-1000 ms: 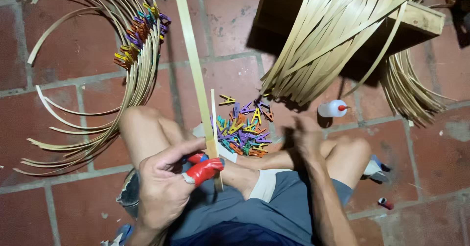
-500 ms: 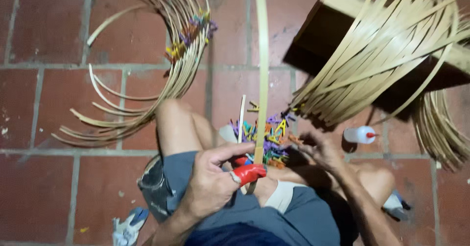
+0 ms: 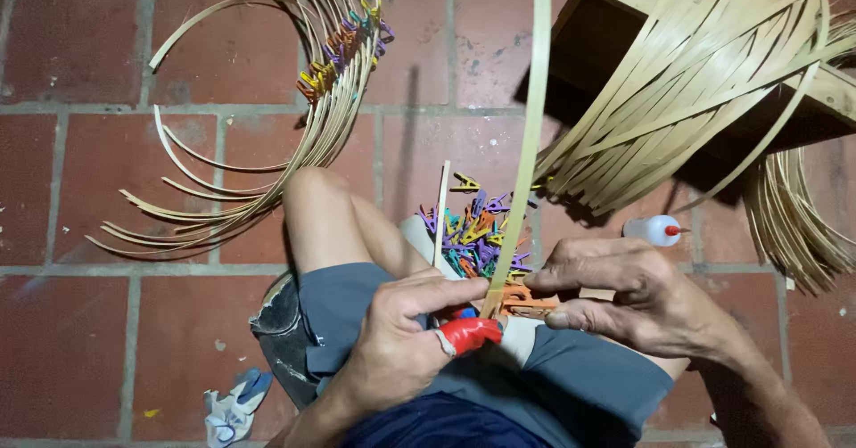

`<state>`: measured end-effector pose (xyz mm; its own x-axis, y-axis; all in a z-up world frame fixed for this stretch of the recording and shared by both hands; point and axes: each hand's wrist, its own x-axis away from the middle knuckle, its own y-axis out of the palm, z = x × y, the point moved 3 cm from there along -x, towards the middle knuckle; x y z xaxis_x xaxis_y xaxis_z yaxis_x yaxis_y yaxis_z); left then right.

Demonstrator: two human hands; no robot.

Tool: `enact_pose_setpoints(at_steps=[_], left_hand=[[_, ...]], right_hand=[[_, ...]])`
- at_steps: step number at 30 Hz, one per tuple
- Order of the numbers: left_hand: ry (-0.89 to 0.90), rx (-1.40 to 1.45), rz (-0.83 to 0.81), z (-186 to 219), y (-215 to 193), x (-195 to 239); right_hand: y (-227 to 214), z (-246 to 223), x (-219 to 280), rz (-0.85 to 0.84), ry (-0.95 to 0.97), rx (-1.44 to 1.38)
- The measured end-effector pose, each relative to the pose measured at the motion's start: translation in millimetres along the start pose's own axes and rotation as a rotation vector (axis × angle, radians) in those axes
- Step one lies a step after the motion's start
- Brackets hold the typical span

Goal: The person sits on a tiled floor and assembles a circular bamboo structure by applying glue to thin bamboo strips and securing them with colorful plastic clips. The person repeatedly picks up strips, applies adhesive, and attaches them to a wooden jig to form a ring.

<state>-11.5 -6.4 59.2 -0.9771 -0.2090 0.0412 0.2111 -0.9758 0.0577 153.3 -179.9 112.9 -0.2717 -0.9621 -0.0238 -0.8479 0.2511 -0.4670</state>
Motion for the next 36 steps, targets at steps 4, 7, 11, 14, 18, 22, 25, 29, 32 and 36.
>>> enact_pose_setpoints(at_steps=[4, 7, 11, 14, 18, 22, 25, 29, 32, 36], left_hand=[[0.086, -0.057, -0.023, 3, -4, 0], [0.128, -0.129, -0.016, 4, -6, -1], [0.201, -0.112, -0.015, 6, -9, -3], [0.183, 0.006, -0.061, 7, -18, -1], [0.02, 0.03, -0.026, 3, -25, -5], [0.011, -0.106, -0.018, 10, -23, -9], [-0.071, -0.098, -0.008, 10, -19, -12], [-0.024, 0.042, -0.014, 6, -13, -18], [-0.059, 0.058, 0.007, -1, -12, -16], [0.041, -0.091, 0.028, 0, -9, -15]], right_hand=[[4, 8, 5, 0.016, 0.023, -0.081], [6, 16, 12, 0.027, 0.036, -0.12], [15, 36, 26, 0.121, -0.108, -0.164], [13, 82, 47, 0.239, 0.02, -0.058], [23, 210, 47, 0.77, 0.28, -0.602], [55, 304, 54, 0.893, 0.811, -0.095], [71, 322, 41, 0.879, 0.395, 0.339], [89, 335, 29, 0.657, 0.159, 0.697], [94, 357, 28, 0.52, 0.138, 0.73], [104, 389, 52, 0.109, 0.763, 0.842]])
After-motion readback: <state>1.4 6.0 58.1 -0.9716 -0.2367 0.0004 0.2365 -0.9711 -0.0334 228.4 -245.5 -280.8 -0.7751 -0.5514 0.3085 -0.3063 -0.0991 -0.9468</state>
